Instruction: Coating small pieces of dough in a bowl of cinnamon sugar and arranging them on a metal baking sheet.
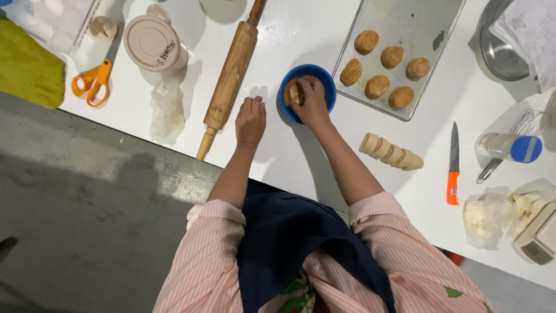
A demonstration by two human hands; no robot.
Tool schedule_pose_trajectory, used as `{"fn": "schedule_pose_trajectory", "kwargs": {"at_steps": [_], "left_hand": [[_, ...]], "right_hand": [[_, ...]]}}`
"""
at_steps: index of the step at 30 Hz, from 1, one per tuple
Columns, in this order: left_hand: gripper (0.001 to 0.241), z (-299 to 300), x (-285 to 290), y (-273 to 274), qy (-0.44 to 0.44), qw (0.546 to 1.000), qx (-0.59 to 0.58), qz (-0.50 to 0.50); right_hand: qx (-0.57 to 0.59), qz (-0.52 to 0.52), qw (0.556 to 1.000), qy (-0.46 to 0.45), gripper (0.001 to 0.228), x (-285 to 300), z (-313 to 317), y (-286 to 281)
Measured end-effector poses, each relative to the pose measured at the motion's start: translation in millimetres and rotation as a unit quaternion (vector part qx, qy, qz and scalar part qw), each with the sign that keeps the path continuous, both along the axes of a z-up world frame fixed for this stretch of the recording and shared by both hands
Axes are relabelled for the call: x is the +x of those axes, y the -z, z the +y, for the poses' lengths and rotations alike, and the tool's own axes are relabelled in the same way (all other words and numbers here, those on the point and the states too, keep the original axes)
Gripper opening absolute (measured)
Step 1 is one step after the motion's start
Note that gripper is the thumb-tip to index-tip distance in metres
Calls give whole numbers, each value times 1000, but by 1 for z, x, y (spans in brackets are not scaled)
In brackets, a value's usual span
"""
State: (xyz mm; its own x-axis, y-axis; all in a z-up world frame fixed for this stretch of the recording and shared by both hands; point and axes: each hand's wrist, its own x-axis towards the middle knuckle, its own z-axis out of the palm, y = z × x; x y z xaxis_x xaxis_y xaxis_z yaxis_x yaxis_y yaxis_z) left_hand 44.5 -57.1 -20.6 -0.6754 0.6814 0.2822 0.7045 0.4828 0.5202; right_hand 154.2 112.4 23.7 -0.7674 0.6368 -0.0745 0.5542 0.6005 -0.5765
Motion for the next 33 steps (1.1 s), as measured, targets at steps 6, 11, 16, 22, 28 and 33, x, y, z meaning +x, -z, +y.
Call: {"fn": "schedule_pose_trajectory", "kwargs": {"at_steps": [6,11,16,22,28,33], "left_hand": [[21,14,1,-10,-23,978,48,-202],[26,32,9,-44,0,956,88,-279],[26,37,15,-42,-27,940,22,-340],[22,35,23,-20,-24,956,18,-290],[19,28,26,-24,-14,969,-11,-246],[20,18,33,-35,-14,960,-39,-276]], "right_hand": [[-31,-15,999,-34,76,1,5,-4],[40,-5,994,-97,73,9,6,8],[18,34,996,-86,66,2,-2,4],[20,6,1000,0,48,9,-2,5],[146,62,980,-123,44,23,2,24],[53,-15,988,-144,45,38,-8,15]]}}
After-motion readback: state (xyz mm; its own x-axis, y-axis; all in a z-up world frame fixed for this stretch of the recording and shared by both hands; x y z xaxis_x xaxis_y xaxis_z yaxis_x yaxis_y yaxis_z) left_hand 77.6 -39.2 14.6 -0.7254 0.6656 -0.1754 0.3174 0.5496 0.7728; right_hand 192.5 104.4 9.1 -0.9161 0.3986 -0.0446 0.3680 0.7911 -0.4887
